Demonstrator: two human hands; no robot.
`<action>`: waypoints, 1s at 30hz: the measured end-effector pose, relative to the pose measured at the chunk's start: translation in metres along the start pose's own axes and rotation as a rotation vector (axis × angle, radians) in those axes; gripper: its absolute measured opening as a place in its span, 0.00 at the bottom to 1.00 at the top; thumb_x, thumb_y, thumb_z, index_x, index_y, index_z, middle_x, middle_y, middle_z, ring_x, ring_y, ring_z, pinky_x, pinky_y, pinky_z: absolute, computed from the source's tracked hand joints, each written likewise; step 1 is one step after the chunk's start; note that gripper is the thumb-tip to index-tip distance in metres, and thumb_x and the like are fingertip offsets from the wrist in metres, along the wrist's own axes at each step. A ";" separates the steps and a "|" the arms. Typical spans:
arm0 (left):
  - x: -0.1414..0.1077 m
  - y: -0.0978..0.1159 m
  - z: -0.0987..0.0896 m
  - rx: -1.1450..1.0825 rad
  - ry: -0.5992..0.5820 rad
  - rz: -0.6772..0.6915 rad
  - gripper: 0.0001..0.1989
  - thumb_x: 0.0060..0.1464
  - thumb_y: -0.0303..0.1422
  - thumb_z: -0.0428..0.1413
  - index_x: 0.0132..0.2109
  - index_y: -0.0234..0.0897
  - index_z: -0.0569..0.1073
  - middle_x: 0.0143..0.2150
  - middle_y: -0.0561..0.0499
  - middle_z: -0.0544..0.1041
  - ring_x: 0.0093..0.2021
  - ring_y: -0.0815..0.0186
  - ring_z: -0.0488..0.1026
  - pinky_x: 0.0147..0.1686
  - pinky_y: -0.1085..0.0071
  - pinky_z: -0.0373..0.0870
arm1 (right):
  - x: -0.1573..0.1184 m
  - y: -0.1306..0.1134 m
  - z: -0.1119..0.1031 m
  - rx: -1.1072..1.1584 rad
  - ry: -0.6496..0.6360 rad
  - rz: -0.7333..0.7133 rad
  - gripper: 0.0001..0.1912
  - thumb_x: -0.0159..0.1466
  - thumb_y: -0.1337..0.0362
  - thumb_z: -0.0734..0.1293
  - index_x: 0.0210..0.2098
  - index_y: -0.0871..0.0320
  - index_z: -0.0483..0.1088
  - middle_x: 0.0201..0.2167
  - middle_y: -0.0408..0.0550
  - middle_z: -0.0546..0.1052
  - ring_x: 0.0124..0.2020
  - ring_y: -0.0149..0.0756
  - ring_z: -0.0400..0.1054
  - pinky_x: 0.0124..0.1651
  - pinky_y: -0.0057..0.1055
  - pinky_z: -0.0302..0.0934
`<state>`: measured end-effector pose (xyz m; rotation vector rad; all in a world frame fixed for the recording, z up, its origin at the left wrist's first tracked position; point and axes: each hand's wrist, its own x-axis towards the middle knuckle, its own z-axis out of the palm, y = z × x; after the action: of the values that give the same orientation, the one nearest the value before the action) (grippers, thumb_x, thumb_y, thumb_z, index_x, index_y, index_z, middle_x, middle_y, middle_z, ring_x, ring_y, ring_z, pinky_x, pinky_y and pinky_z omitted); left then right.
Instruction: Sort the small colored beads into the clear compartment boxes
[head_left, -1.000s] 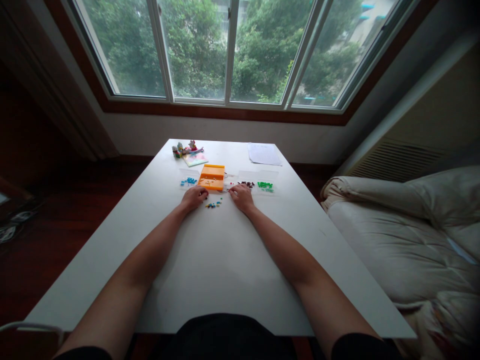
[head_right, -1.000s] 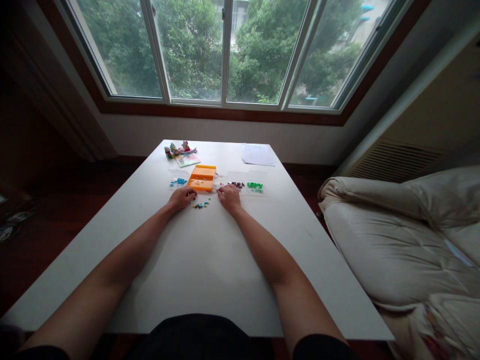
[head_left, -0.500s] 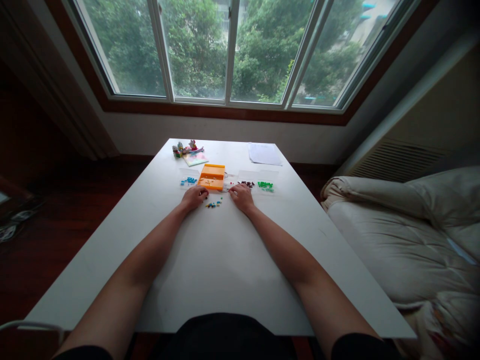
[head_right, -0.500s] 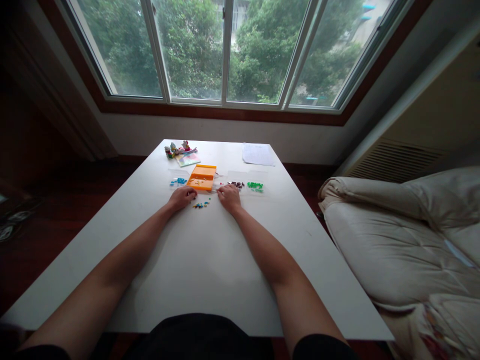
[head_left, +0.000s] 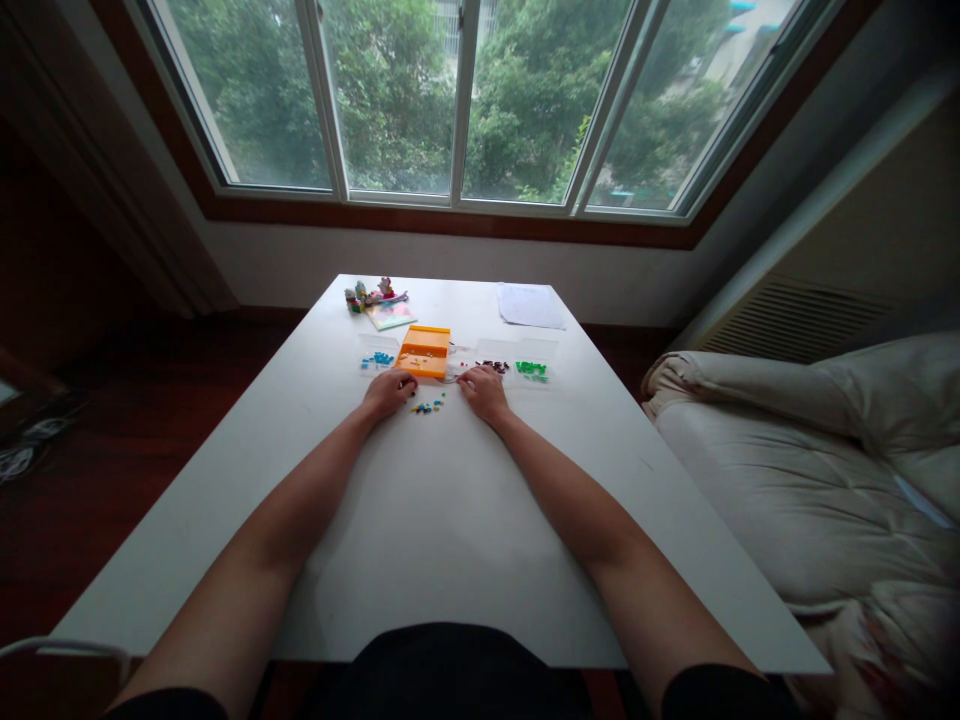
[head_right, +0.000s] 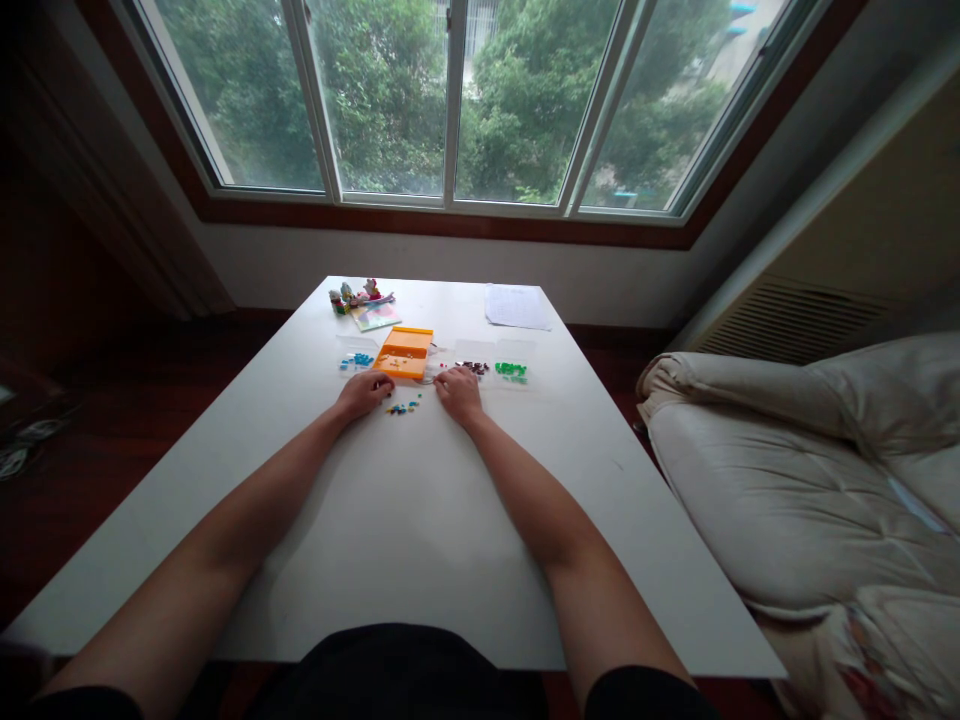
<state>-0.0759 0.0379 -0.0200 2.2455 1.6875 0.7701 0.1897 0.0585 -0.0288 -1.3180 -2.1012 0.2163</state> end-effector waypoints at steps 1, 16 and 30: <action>0.000 0.000 0.000 0.002 -0.003 -0.003 0.11 0.58 0.37 0.54 0.39 0.40 0.81 0.38 0.48 0.80 0.38 0.62 0.73 0.39 0.68 0.67 | 0.000 0.000 0.000 0.001 -0.002 0.000 0.08 0.68 0.63 0.66 0.38 0.53 0.80 0.42 0.49 0.80 0.52 0.44 0.65 0.59 0.40 0.54; 0.000 -0.002 0.000 -0.009 0.001 0.016 0.11 0.59 0.36 0.54 0.38 0.40 0.81 0.39 0.48 0.80 0.39 0.61 0.73 0.39 0.68 0.67 | 0.000 0.002 0.003 0.010 0.011 -0.016 0.09 0.68 0.64 0.66 0.38 0.53 0.80 0.42 0.49 0.81 0.52 0.44 0.65 0.60 0.41 0.53; -0.001 0.001 -0.004 0.003 -0.013 -0.009 0.11 0.58 0.36 0.54 0.39 0.39 0.81 0.38 0.48 0.80 0.38 0.62 0.72 0.39 0.68 0.67 | 0.000 0.001 0.004 0.000 -0.017 -0.012 0.09 0.68 0.62 0.66 0.39 0.54 0.80 0.43 0.50 0.80 0.53 0.45 0.64 0.60 0.42 0.53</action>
<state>-0.0769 0.0356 -0.0167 2.2386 1.6928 0.7498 0.1880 0.0597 -0.0318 -1.3079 -2.1222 0.2235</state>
